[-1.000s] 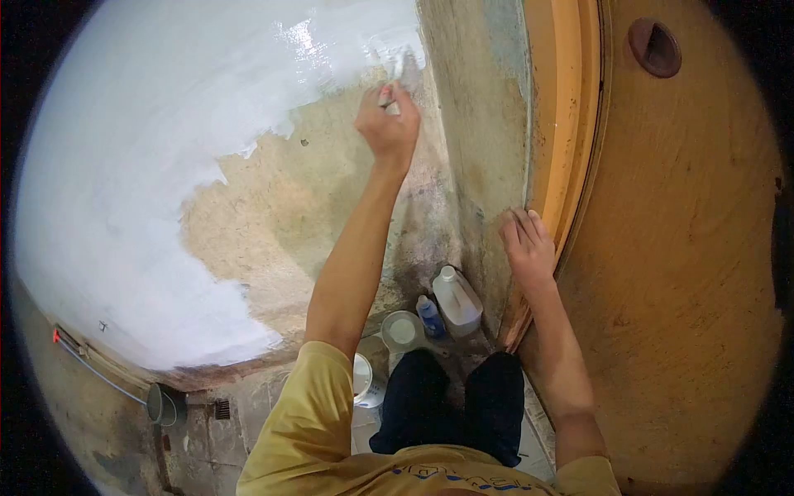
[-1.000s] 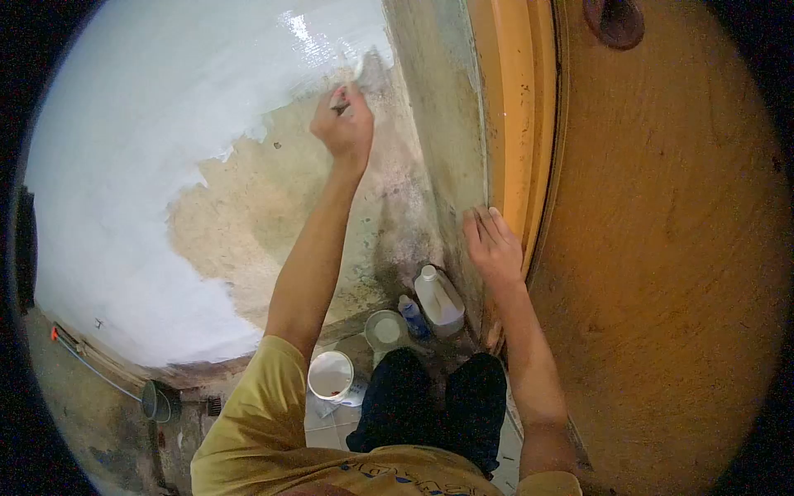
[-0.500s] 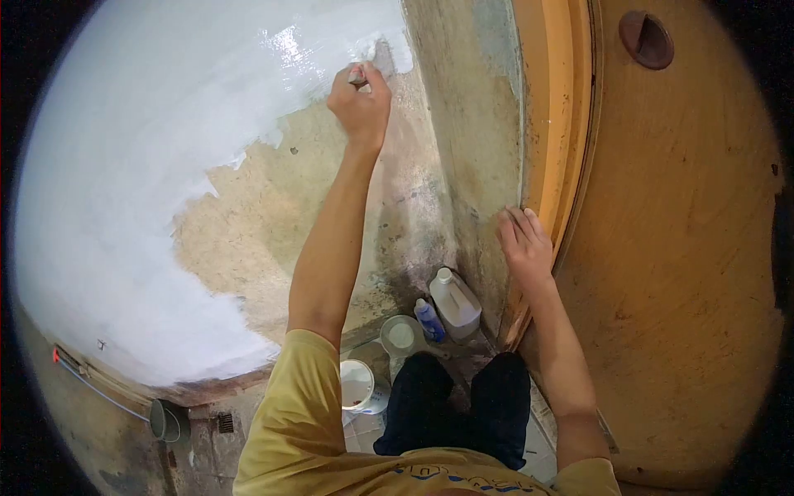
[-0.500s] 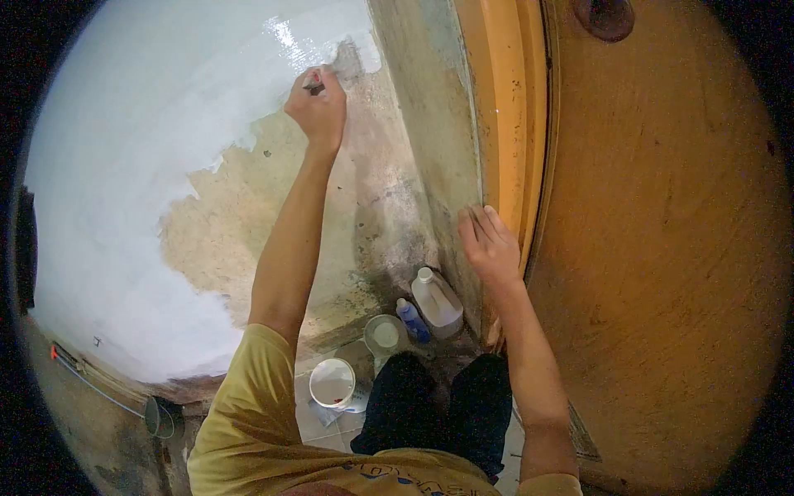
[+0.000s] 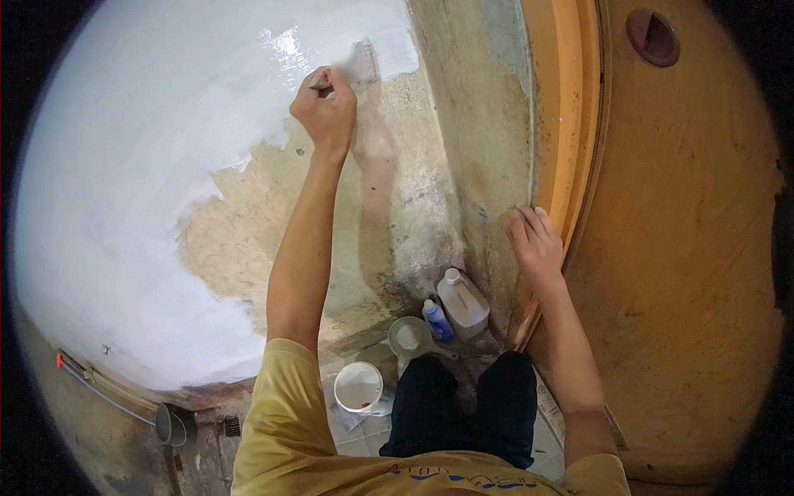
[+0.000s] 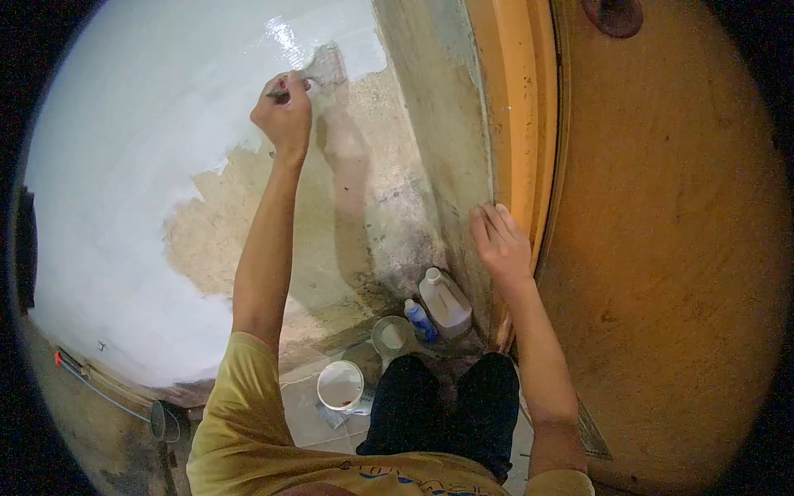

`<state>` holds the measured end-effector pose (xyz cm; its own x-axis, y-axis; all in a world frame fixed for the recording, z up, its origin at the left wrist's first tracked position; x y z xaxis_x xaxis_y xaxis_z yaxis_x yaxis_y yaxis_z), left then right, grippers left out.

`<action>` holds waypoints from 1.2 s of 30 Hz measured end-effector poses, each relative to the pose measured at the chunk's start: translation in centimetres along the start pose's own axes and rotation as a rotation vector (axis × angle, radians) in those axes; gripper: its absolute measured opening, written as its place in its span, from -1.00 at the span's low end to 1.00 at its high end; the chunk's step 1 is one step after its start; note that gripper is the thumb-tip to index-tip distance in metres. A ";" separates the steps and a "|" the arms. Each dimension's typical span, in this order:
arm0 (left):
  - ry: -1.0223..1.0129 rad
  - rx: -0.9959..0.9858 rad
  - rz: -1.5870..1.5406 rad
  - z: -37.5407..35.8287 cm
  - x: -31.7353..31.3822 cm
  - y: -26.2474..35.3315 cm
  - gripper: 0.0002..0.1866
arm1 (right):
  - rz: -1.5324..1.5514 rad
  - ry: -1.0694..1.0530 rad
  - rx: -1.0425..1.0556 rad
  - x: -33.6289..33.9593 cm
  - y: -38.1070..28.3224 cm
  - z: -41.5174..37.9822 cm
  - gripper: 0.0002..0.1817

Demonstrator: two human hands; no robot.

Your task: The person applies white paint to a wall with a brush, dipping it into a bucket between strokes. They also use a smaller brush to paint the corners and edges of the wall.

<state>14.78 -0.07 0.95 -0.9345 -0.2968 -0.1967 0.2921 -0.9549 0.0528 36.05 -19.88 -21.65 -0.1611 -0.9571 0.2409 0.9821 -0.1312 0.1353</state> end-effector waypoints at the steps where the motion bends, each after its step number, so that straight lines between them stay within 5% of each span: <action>1: -0.012 -0.002 -0.042 0.0 -0.2 -0.3 -0.81 | -0.004 -0.016 -0.004 0.1 -0.1 0.1 -0.82; 9: 0.157 0.091 -0.098 -1.7 2.3 -0.8 -0.83 | -0.016 -0.024 0.000 0.1 0.1 0.0 -0.82; 21: 0.104 -0.022 -0.178 -1.1 -6.5 -0.3 -0.85 | -0.007 -0.024 -0.006 -0.3 0.0 -0.1 -0.78; 36: 0.103 0.042 -0.118 -1.1 -8.5 0.3 -0.77 | -0.039 -0.037 0.002 -0.3 0.0 -0.1 -0.82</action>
<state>23.02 2.18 1.52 -0.9352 -0.1826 -0.3035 0.1711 -0.9832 0.0643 36.13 -19.61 -21.77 -0.2030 -0.9410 0.2708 0.9748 -0.1680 0.1469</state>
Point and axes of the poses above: each hand's wrist, its own z-axis towards the middle knuckle, its own x-axis out of the back of the hand, y = z × x, the point moved 1 cm from there along z, towards the middle knuckle, and after that the axes turned 6 degrees about -x, right-handed, at the moved point
